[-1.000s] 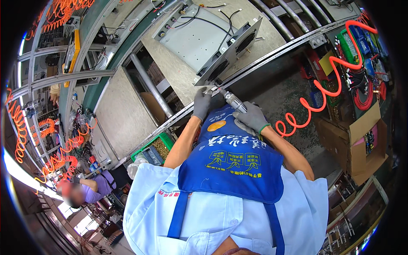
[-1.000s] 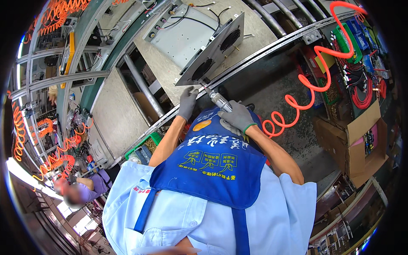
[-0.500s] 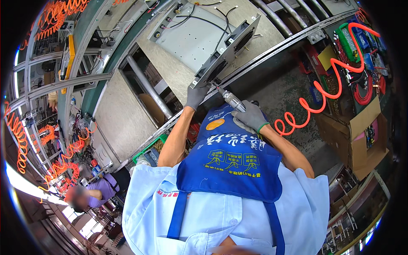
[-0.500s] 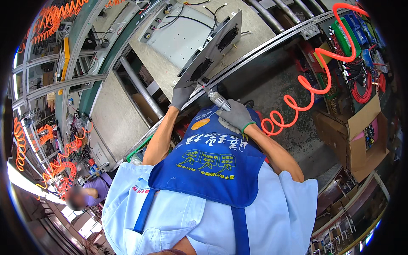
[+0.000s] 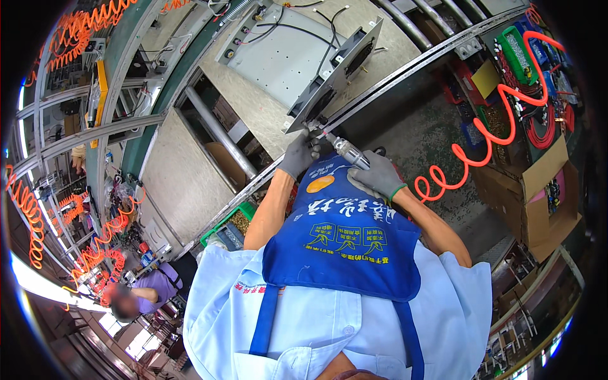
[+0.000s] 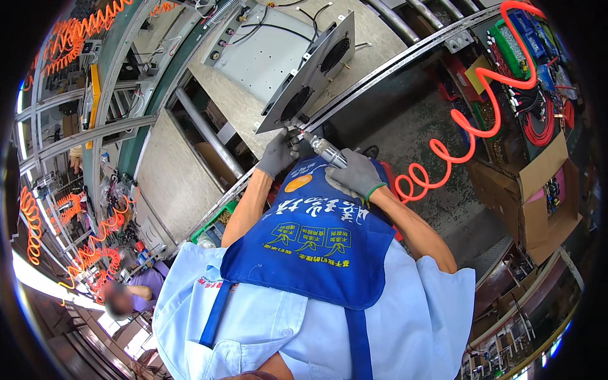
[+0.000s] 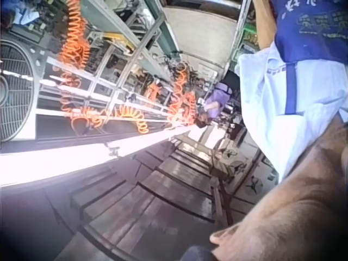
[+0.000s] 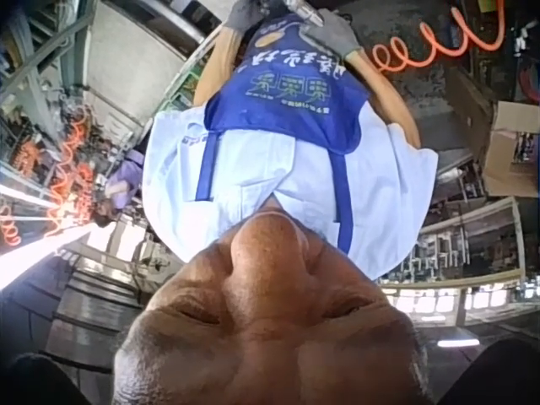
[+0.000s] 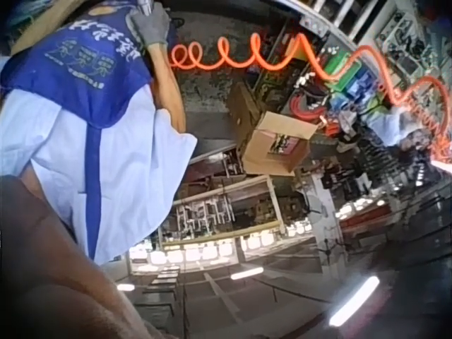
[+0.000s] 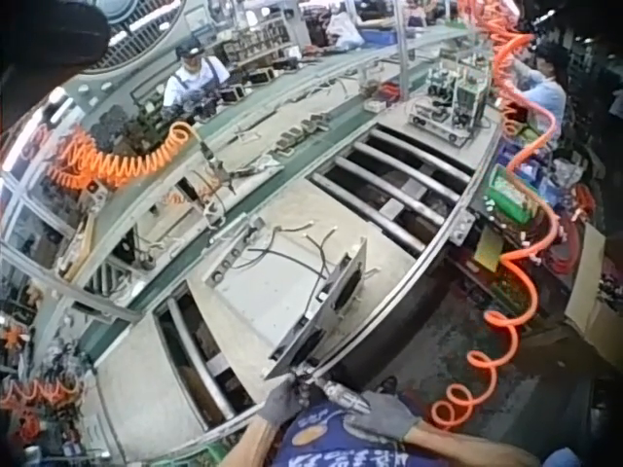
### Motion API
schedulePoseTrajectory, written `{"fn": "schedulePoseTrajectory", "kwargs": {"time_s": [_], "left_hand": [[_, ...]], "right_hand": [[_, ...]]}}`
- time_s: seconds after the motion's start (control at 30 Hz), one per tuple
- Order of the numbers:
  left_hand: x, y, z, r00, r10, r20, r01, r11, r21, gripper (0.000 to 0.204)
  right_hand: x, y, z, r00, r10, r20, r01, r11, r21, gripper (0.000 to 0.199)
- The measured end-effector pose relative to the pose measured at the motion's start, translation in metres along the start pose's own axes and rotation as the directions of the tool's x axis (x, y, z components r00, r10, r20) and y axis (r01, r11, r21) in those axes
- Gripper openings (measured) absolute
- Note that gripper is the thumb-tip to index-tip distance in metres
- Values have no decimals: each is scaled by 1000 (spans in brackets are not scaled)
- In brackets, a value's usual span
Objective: Assembling and securing components onto an electronic housing unit using an electric screwdriver.
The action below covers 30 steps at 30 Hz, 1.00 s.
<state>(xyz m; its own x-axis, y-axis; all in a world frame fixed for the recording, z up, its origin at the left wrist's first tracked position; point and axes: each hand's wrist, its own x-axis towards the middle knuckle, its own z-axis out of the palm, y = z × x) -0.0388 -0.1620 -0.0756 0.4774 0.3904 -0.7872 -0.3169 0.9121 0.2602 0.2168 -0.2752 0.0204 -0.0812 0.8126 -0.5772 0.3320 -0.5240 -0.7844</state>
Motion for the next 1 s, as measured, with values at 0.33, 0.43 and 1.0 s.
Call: {"fn": "schedulePoseTrajectory", "kwargs": {"time_s": [0.33,0.43,1.0], "left_hand": [[-4,-6,18,983,136,123,-126,988,-86,23],[-7,-7,22,973,200,119,-199,980,-20,25],[-13,6,29,607,793,-47,-195,206,959,37]], "right_hand": [[-12,1,-1,1000,23,18,-22,1000,-12,43],[-5,23,4,991,-123,-46,119,989,-86,38],[13,7,14,997,62,-43,-66,992,-106,45]]}}
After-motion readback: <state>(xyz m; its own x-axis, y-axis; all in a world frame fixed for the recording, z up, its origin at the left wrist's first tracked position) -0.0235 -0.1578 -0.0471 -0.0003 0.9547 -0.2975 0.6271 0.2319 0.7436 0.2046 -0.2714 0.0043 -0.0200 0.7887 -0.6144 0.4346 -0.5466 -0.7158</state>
